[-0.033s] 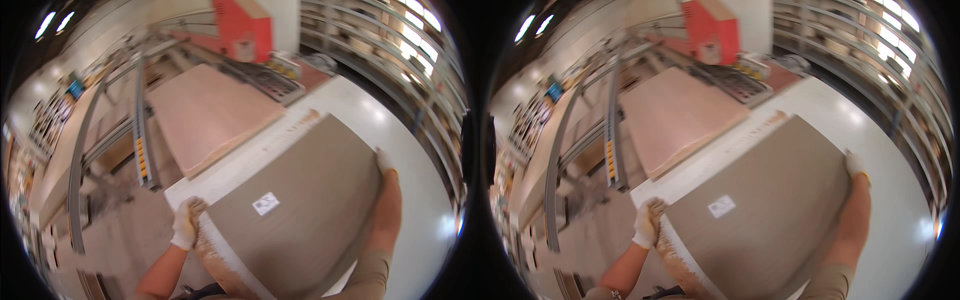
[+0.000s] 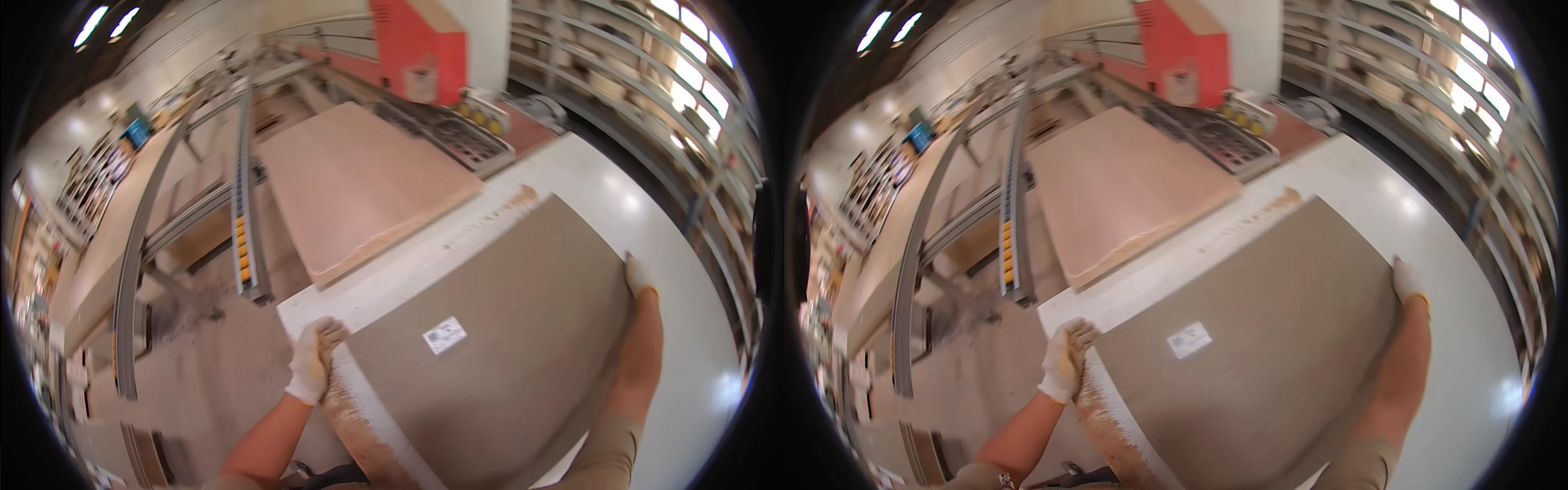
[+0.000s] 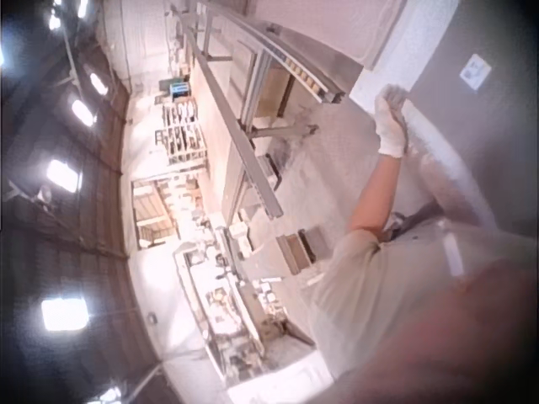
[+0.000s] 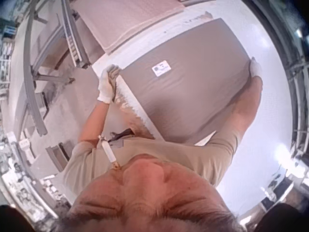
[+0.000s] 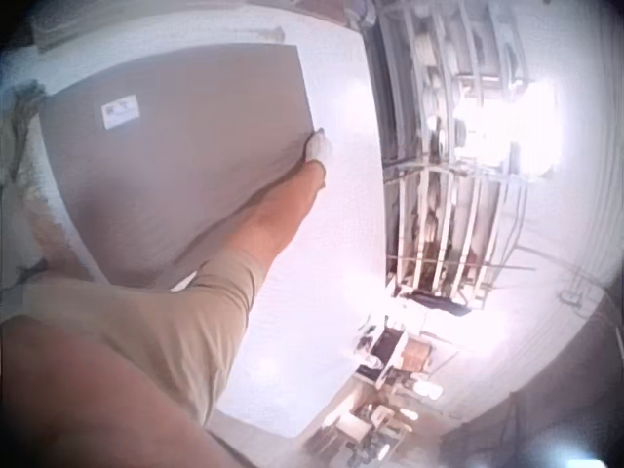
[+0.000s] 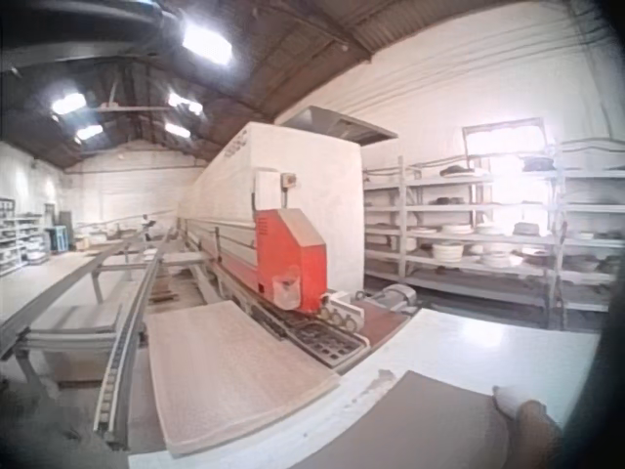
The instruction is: The person repeatedly picks up flat wood panels from a conveyor and stacks them on a nearby table. The person handles the panels one at a time, placing them in a growing pile.
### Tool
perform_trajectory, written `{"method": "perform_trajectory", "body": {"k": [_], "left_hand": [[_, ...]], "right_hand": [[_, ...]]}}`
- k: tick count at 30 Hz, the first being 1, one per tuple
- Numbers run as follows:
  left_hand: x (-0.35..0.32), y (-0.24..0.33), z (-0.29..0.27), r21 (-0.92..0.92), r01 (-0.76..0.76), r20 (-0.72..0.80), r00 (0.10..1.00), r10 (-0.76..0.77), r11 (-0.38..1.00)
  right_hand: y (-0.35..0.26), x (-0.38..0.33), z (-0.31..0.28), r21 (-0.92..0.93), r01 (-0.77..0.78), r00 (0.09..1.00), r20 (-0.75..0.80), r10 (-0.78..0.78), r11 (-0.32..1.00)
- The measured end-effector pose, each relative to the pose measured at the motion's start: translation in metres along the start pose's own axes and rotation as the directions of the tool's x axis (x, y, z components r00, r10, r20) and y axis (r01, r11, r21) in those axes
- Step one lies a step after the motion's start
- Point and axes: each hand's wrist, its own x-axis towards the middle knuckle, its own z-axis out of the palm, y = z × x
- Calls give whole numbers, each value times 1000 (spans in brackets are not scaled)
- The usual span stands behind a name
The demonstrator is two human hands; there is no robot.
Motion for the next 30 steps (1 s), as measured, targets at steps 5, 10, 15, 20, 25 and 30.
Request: {"method": "perform_trajectory", "body": {"k": [5, 10, 15, 20, 25, 30], "left_hand": [[-45, 23, 1, -3, 42, -289, 956, -41, 999], [-133, 38, 10, 825, 109, -281, 930, 235, 555], [-171, 24, 14, 502, 573, -432, 815, -386, 648], [-199, 27, -3, 129, 473, -5, 879, -476, 872], [-221, 88, -43, -255, 683, 216, 730, -649, 684], [-305, 118, -98, -162, 603, 126, 798, -590, 781]], "right_hand": [[-42, -15, 7, -70, 76, 997, 22, -74, 995], [-18, -49, 4, -148, 106, 994, -1, -108, 983], [-7, -111, 4, -349, 173, 981, -17, -191, 921], [-18, -224, -1, -191, 27, 999, -40, -35, 981], [-21, -370, -21, -124, -15, 1000, -22, 12, 992], [6, -466, -29, 101, -12, 987, 159, -4, 995]]}}
